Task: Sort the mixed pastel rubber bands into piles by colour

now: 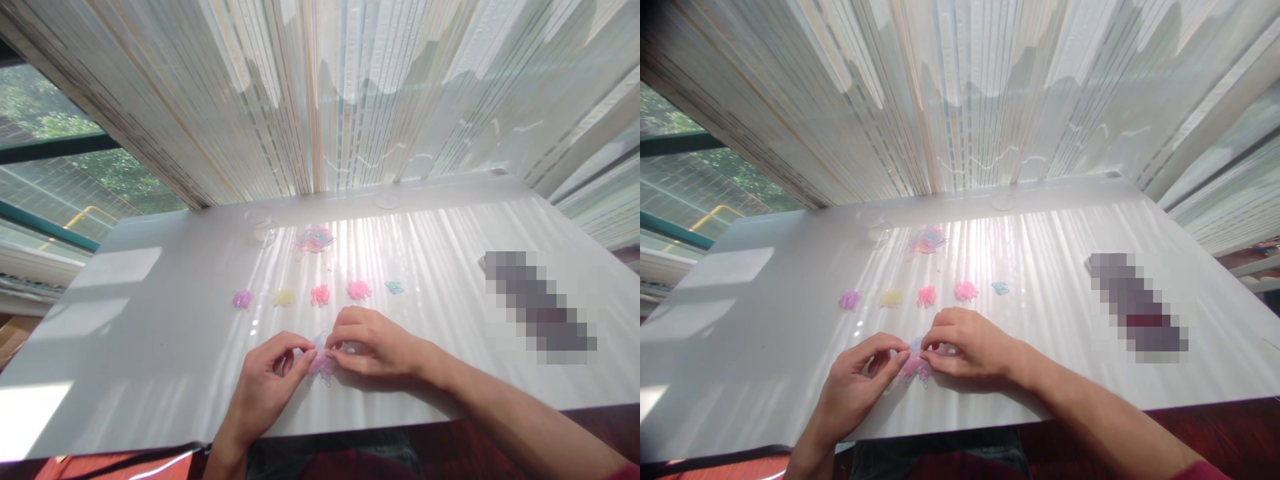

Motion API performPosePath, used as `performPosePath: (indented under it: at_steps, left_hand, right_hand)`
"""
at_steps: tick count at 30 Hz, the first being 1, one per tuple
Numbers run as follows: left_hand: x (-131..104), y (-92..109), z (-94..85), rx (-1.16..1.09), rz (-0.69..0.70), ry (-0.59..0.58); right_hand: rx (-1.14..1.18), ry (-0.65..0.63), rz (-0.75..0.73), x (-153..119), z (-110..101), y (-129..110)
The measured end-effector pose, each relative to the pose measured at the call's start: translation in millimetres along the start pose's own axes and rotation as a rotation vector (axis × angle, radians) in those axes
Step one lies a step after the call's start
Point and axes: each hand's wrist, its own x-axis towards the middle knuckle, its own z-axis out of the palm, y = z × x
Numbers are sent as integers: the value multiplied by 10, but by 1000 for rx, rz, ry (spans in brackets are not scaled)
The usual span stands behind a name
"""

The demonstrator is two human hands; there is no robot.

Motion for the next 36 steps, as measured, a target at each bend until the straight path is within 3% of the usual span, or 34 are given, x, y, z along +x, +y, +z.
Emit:
performPosePath:
  at_steps: [8, 19, 23, 29, 36]
  left_hand:
    - [-33, -47, 31, -15, -47, -17]
    - [-38, -84, -62, 41, -108, -65]
    - [-29, -68, -30, 37, -58, -93]
    - [-35, -80, 30, 43, 4, 15]
    - [26, -2, 82, 33, 79, -8]
  right_hand:
    - [-19, -28, 7, 17, -14, -12]
    - [-42, 71, -19, 32, -51, 5]
    - [-52, 77, -6, 36, -45, 15]
    - [-39, 81, 15, 24, -40, 1]
    - [-42, 61, 15, 10, -46, 17]
